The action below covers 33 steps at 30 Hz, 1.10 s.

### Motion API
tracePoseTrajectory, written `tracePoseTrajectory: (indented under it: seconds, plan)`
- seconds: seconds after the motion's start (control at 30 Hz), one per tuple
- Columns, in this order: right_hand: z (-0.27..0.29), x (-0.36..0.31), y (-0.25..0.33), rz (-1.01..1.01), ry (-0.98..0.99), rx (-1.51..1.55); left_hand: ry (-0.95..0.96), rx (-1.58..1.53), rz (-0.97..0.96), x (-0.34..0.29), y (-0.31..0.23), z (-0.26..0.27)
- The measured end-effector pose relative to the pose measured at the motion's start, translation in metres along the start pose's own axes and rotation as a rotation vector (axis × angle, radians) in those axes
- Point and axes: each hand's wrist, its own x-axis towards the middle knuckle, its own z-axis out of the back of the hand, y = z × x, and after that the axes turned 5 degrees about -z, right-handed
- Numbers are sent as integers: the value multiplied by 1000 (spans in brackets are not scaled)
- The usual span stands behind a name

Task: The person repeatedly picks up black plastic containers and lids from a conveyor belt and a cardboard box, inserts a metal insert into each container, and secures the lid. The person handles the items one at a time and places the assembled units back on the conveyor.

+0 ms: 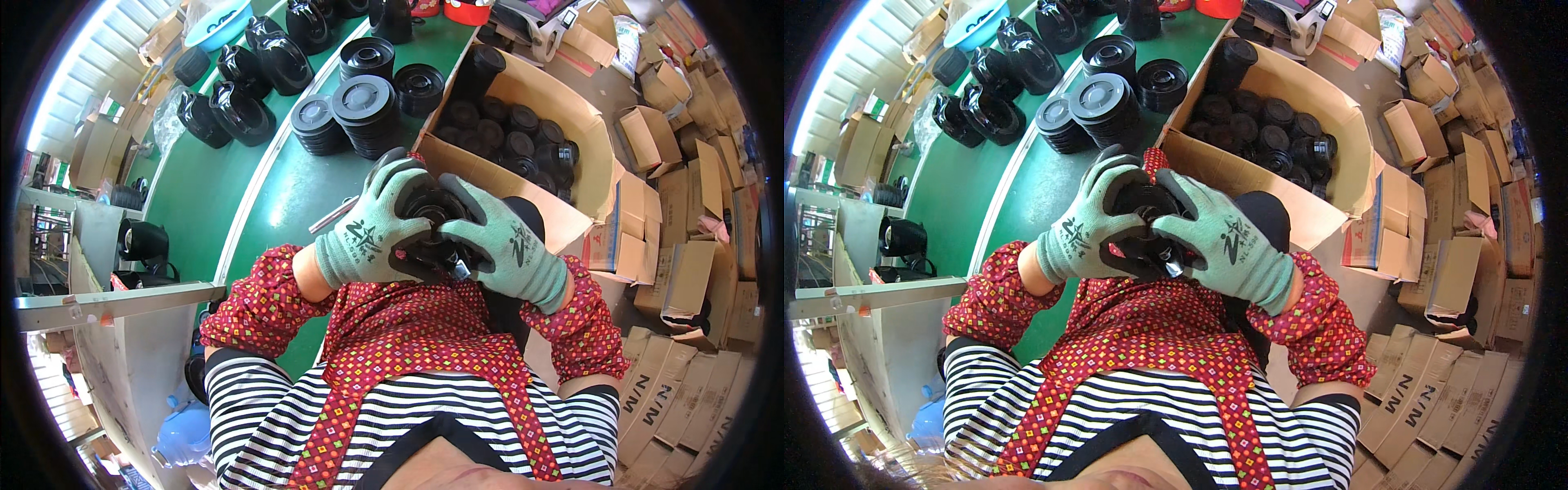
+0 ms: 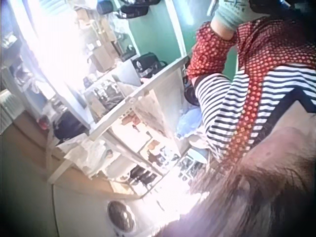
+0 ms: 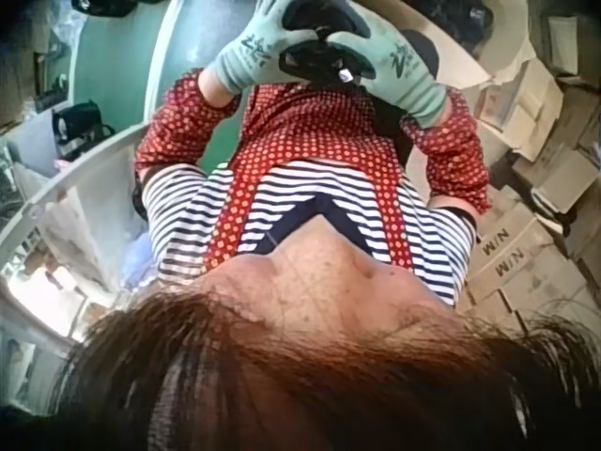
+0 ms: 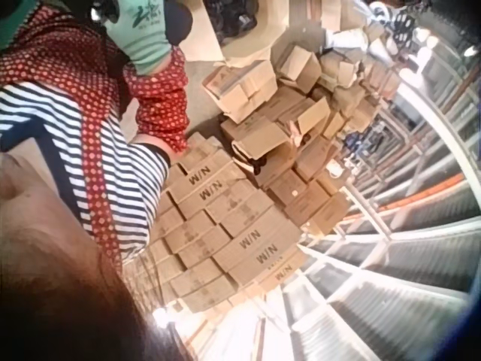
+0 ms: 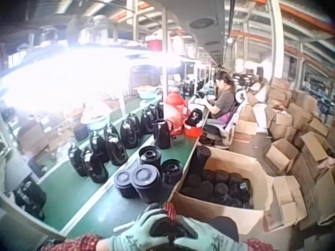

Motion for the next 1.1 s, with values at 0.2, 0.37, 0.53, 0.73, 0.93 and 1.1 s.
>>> tracePoseTrajectory:
  seconds: [0.2,0.37,0.53,0.73,0.93,1.1]
  plan:
    - [4,-8,8,-18,-4,-77,228,89,-31,9,-3,32]
    - [-2,-8,47,-199,-50,-199,279,190,57,14,-12,32]
    - [-20,-6,44,-189,-149,-253,239,163,37,12,-9,18]
    - [-18,-5,33,-176,-104,-248,186,133,17,6,-7,6]
    - [-6,-8,23,-174,-204,52,-68,55,77,5,-7,5]
    - [-54,-59,-46,-493,-539,637,-420,-185,239,2,-33,-23]
